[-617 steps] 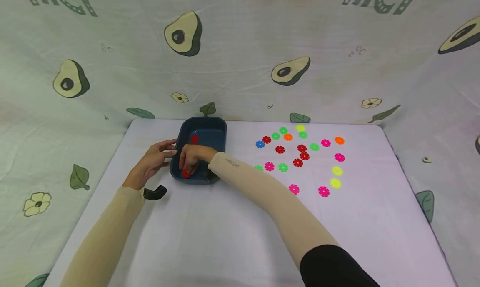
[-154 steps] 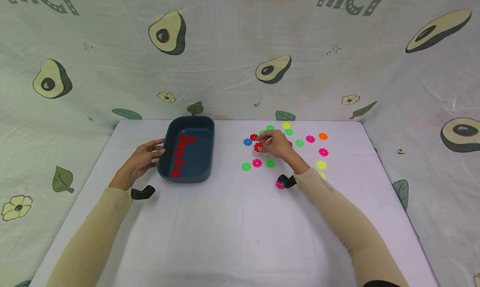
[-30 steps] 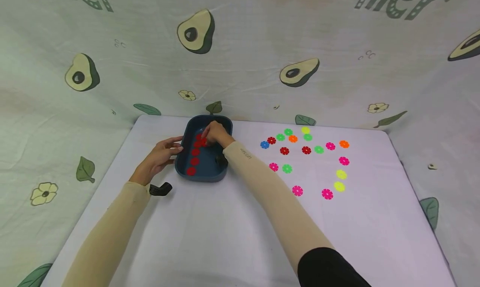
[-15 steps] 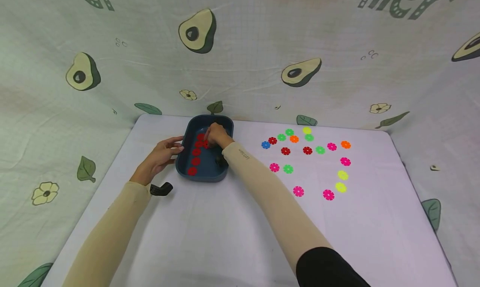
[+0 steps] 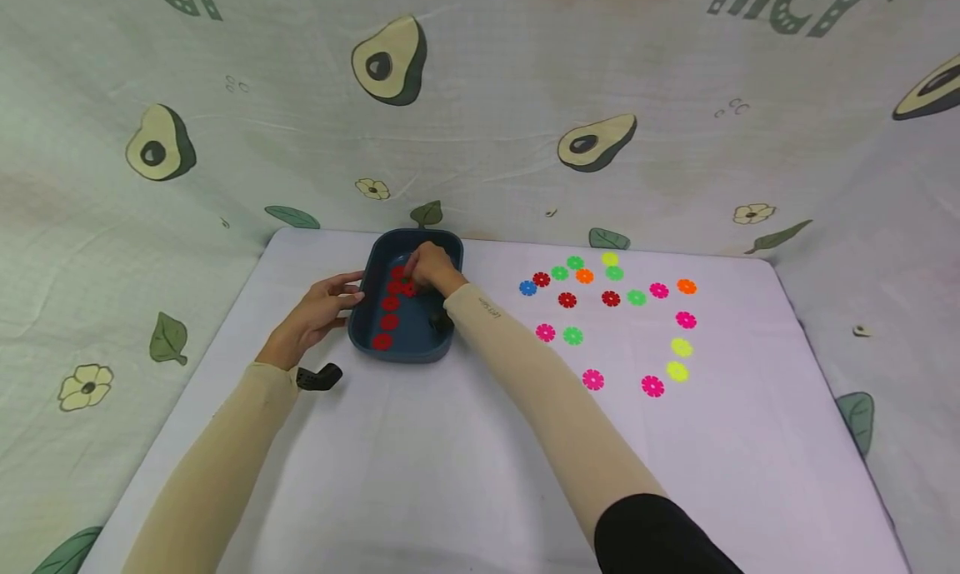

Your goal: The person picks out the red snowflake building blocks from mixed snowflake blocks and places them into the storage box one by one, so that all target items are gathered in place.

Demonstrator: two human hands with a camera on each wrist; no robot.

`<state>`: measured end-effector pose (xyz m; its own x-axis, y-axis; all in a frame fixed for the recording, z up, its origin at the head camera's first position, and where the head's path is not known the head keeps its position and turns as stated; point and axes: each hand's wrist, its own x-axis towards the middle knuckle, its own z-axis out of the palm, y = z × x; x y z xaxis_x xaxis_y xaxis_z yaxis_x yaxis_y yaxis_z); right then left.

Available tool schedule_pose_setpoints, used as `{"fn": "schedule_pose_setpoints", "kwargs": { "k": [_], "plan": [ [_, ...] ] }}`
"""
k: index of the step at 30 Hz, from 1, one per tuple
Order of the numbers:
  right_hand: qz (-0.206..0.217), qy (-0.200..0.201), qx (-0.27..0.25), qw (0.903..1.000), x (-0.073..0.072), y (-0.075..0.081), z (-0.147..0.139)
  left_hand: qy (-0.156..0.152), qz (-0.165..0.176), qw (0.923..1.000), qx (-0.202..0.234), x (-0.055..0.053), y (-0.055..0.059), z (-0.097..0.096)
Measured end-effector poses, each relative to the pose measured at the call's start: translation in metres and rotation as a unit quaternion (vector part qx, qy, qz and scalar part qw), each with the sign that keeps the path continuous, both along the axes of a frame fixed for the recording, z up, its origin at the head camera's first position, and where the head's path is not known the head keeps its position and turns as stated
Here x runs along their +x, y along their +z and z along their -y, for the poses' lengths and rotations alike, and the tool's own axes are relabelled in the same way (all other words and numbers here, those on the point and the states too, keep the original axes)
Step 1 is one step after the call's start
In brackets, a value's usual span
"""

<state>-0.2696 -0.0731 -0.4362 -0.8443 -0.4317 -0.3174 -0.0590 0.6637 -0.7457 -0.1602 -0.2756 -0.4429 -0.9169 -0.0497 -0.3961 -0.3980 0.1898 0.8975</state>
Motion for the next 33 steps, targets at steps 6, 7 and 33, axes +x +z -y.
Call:
{"fn": "schedule_pose_setpoints", "kwargs": {
  "k": [6, 7, 33],
  "plan": [
    [0.016, 0.017, -0.038, 0.9990, -0.001, 0.012, -0.011, -0.008, 0.003, 1.0000, -0.001, -0.002, -0.002, -0.001],
    [0.018, 0.020, -0.044, 0.9987, -0.001, 0.014, -0.013, -0.009, 0.003, 1.0000, -0.003, -0.002, -0.002, -0.002],
    [0.017, 0.041, -0.144, 0.9886, 0.025, 0.042, -0.110, -0.019, 0.011, 0.9998, 0.003, -0.002, -0.002, -0.001]
  ]
}}
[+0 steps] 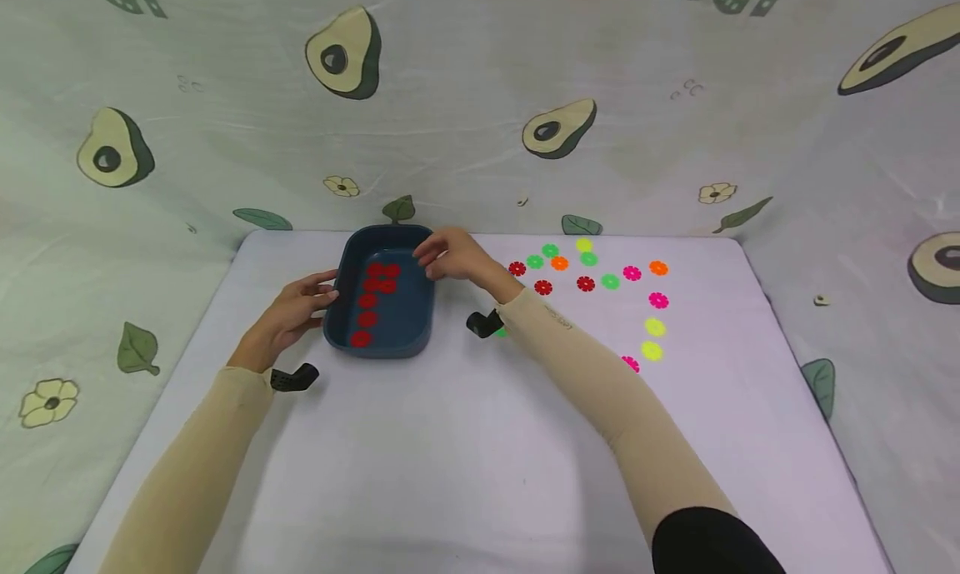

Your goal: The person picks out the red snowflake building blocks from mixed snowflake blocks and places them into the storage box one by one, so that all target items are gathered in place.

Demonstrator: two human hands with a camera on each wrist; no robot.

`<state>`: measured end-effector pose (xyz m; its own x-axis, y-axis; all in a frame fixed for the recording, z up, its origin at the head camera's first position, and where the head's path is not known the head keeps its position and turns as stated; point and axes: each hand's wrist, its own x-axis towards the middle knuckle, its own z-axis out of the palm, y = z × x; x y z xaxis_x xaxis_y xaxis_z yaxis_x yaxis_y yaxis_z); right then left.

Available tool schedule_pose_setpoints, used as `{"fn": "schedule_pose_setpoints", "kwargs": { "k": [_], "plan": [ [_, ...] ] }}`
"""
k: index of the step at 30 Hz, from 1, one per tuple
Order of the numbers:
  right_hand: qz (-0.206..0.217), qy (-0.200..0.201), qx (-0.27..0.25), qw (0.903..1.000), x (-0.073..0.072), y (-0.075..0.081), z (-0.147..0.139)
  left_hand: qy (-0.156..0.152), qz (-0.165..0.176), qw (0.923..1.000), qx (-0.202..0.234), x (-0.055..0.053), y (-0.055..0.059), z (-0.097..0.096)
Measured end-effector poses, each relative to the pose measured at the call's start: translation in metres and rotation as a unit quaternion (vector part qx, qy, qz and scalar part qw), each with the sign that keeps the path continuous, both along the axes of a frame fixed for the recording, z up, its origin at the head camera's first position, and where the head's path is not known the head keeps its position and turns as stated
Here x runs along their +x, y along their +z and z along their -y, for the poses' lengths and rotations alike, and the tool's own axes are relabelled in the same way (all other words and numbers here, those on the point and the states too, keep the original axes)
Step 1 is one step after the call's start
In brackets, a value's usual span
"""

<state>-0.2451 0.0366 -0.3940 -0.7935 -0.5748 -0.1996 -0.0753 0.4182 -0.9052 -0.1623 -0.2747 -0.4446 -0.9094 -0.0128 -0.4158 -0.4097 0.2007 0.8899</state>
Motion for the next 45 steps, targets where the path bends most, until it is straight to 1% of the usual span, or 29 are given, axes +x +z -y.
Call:
{"fn": "schedule_pose_setpoints", "kwargs": {
  "k": [4, 9, 15, 20, 26, 32, 36, 42, 45],
  "plan": [
    [0.005, -0.024, 0.012, 0.9996, 0.002, -0.002, -0.020, -0.003, -0.002, 1.0000, 0.004, 0.000, 0.001, 0.000],
    [0.003, -0.052, 0.031, 0.9982, 0.002, -0.012, -0.051, -0.009, -0.007, 0.9999, 0.005, 0.000, -0.001, 0.001],
    [0.015, -0.086, 0.039, 0.9954, 0.006, -0.022, -0.091, -0.008, -0.002, 0.9999, 0.007, -0.001, -0.002, 0.002],
    [0.005, -0.110, 0.054, 0.9925, 0.009, -0.030, -0.123, -0.012, -0.003, 0.9999, 0.010, -0.001, -0.002, 0.003],
    [0.019, -0.141, 0.049, 0.9886, 0.009, -0.042, -0.155, -0.012, 0.001, 0.9999, 0.004, -0.001, -0.003, 0.002],
    [0.022, -0.173, 0.067, 0.9824, 0.009, -0.049, -0.180, -0.011, 0.008, 0.9999, 0.005, -0.002, -0.005, 0.004],
    [0.032, -0.191, 0.057, 0.9794, 0.009, -0.052, -0.193, -0.011, 0.012, 0.9998, 0.010, -0.002, -0.004, 0.005],
    [0.011, -0.198, 0.065, 0.9779, 0.011, -0.054, -0.212, -0.015, 0.009, 0.9998, 0.011, 0.000, -0.002, 0.003],
    [0.012, -0.205, 0.069, 0.9763, 0.011, -0.056, -0.219, -0.016, 0.010, 0.9997, 0.012, 0.000, -0.002, 0.002]
  ]
}}
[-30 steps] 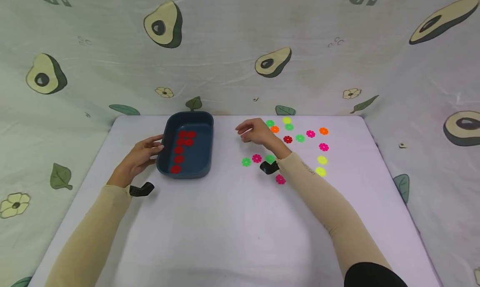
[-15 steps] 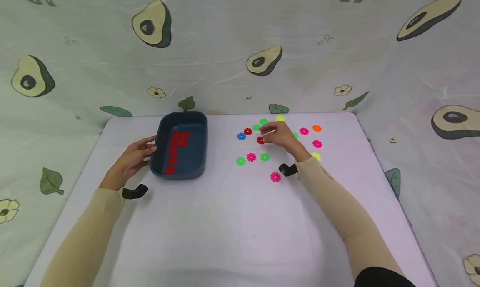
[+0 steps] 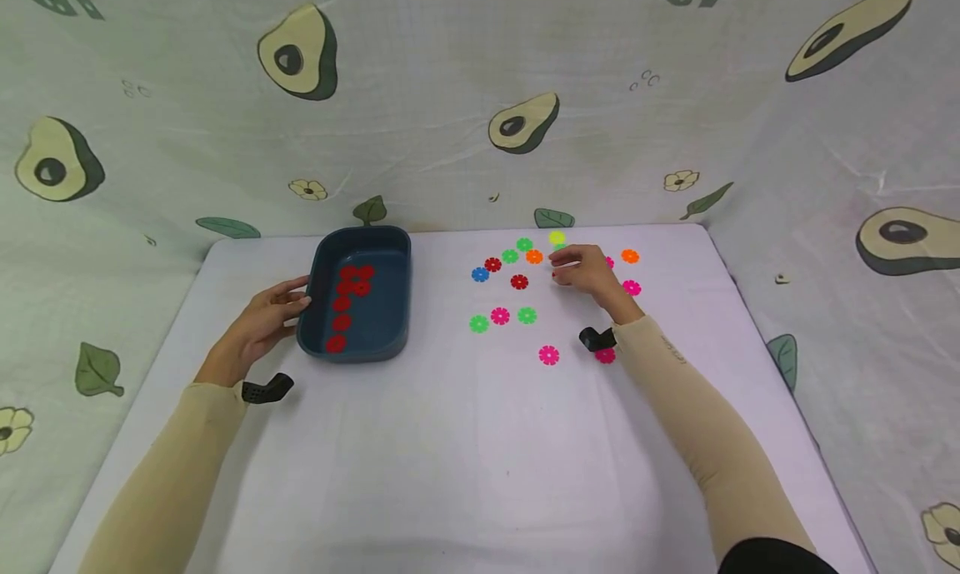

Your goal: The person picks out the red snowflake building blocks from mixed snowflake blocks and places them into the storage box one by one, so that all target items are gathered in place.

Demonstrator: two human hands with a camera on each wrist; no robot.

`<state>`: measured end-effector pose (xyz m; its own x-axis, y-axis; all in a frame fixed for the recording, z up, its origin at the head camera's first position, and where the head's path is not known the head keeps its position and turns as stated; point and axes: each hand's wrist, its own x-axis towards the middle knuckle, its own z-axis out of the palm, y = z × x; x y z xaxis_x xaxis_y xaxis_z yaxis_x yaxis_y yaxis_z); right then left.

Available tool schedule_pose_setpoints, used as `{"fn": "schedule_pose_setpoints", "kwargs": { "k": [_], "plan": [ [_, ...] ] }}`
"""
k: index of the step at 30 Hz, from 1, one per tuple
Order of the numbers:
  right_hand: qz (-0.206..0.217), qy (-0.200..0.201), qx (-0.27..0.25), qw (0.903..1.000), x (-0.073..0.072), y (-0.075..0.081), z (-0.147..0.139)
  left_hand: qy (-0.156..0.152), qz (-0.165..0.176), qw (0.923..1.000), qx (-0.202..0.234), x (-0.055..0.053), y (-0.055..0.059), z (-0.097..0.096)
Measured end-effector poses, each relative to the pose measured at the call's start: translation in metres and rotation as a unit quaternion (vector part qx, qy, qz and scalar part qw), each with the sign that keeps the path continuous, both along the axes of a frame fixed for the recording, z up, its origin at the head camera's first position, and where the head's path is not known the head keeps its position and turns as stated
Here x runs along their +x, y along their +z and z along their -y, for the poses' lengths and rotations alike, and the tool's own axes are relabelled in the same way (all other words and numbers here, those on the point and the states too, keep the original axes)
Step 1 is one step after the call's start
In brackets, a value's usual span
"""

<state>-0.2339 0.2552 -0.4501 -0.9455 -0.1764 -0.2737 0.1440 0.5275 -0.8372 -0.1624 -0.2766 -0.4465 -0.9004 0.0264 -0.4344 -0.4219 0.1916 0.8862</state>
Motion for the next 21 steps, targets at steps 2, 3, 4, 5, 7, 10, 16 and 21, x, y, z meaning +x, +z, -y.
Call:
{"fn": "schedule_pose_setpoints", "kwargs": {
  "k": [2, 3, 4, 5, 7, 10, 16, 21],
  "plan": [
    [0.003, -0.006, 0.003, 1.0000, -0.001, -0.002, -0.002, 0.001, 0.001, 1.0000, 0.000, 0.000, 0.000, 0.000],
    [0.005, -0.010, 0.007, 0.9999, -0.002, -0.003, -0.003, 0.001, 0.002, 1.0000, -0.002, 0.000, 0.000, 0.000],
    [0.005, -0.013, 0.010, 0.9999, -0.002, -0.004, -0.004, 0.002, 0.002, 1.0000, -0.002, 0.001, 0.000, 0.000],
    [0.005, -0.015, 0.014, 0.9998, -0.002, -0.005, -0.004, 0.001, 0.001, 1.0000, -0.004, 0.001, 0.000, 0.001],
    [0.004, -0.019, 0.022, 0.9996, -0.003, -0.007, -0.006, 0.002, 0.000, 1.0000, -0.007, 0.001, 0.000, 0.000],
    [-0.001, -0.024, 0.031, 0.9992, -0.003, -0.011, -0.007, 0.003, -0.002, 1.0000, -0.007, 0.002, 0.001, 0.000],
    [-0.004, -0.039, 0.041, 0.9984, -0.003, -0.014, -0.010, 0.004, -0.004, 1.0000, -0.007, 0.003, 0.002, -0.001],
    [-0.007, -0.046, 0.043, 0.9980, -0.004, -0.016, -0.010, 0.003, -0.004, 0.9999, -0.009, 0.003, 0.001, -0.001]
  ]
}}
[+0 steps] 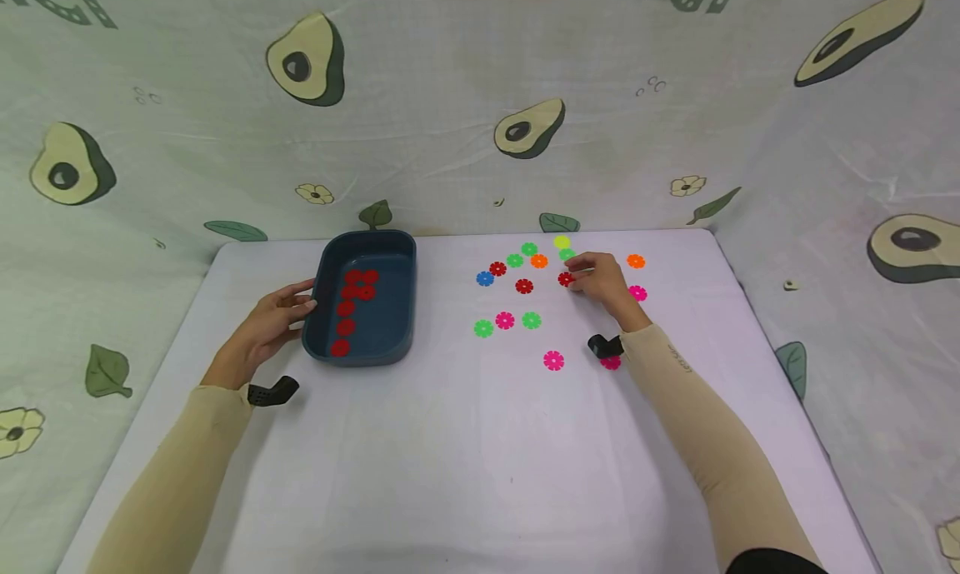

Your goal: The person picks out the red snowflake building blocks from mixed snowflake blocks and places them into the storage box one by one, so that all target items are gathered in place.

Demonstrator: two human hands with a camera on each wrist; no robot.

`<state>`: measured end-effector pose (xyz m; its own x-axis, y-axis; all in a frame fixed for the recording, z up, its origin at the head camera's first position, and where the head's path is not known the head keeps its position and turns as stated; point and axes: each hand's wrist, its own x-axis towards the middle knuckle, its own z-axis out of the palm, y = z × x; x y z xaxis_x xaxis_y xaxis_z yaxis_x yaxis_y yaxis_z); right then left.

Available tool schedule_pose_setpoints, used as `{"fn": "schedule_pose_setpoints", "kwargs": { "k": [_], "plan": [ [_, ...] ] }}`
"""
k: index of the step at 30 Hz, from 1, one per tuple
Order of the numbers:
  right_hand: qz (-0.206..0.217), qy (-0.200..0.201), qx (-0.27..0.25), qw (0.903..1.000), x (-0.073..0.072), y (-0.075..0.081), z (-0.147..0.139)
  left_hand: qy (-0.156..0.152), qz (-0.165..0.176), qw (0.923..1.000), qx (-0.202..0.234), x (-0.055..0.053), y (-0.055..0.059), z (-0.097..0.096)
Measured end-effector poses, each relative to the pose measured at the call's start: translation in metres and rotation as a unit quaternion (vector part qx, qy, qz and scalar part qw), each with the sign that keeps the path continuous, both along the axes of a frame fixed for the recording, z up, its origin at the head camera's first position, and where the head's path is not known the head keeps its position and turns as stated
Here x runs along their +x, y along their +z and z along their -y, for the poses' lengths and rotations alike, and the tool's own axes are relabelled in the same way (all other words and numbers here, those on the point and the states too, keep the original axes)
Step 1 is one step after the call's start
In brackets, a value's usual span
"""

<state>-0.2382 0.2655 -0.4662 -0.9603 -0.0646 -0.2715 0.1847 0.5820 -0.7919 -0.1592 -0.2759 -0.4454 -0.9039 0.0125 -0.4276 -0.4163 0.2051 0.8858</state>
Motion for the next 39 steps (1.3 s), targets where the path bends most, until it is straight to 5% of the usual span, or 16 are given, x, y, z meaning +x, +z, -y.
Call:
{"fn": "schedule_pose_setpoints", "kwargs": {
  "k": [26, 39],
  "plan": [
    [-0.042, 0.033, 0.092, 0.9943, -0.004, -0.007, 0.012, 0.012, 0.005, 0.9999, -0.001, 0.003, -0.001, -0.002],
    [-0.031, 0.032, 0.061, 0.9971, 0.000, 0.002, 0.018, 0.009, 0.001, 1.0000, -0.004, 0.001, 0.000, -0.001]
  ]
}}
